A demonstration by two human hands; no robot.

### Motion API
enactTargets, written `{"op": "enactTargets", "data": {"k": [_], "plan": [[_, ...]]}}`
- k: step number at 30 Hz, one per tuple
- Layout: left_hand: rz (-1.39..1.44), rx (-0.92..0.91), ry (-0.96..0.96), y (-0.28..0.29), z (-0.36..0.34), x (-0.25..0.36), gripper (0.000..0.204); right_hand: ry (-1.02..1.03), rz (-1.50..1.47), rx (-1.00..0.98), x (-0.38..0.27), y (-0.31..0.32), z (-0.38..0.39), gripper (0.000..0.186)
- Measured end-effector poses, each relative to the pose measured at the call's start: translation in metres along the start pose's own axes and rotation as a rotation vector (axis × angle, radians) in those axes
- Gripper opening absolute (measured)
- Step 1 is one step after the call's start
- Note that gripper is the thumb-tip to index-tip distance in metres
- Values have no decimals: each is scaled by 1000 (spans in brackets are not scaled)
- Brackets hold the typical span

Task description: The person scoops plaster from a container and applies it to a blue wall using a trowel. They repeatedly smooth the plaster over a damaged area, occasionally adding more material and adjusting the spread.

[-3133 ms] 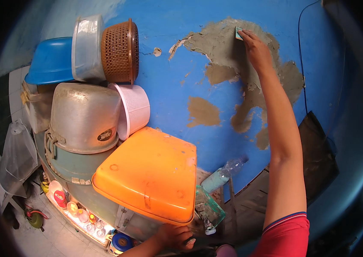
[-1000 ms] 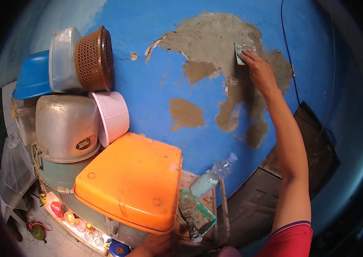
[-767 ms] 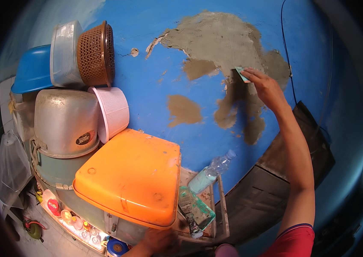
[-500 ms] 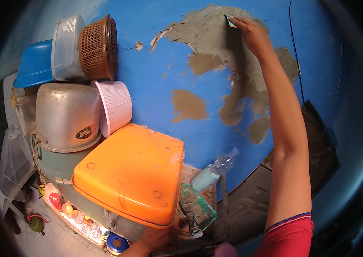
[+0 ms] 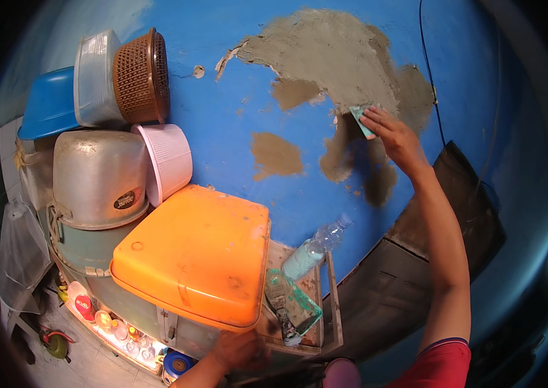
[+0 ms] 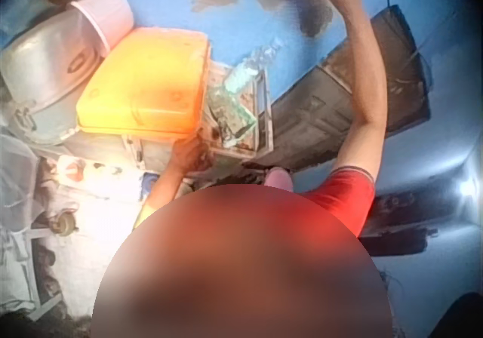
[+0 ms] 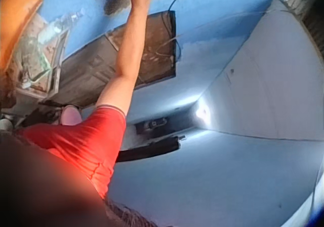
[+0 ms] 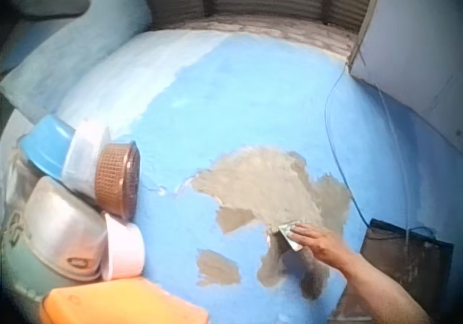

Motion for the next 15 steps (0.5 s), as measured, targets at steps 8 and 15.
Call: {"op": "enactTargets", "data": {"k": [8, 15], "plan": [[-4, -33, -50, 0, -10, 0, 17, -149, 145, 210, 47, -16, -3, 51], [50, 30, -38, -2, -2, -4, 16, -128, 55, 8, 12, -9, 60, 53]]}}
Point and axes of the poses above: each hand's wrist, its own z-axis away from the middle knuckle, its own y-axis out of the back of the hand, x = y × z, the point moved 4 cm from there along -z, towards the middle knuckle, and after that the axes turned 3 degrees about -z, right-handed, at the moved point
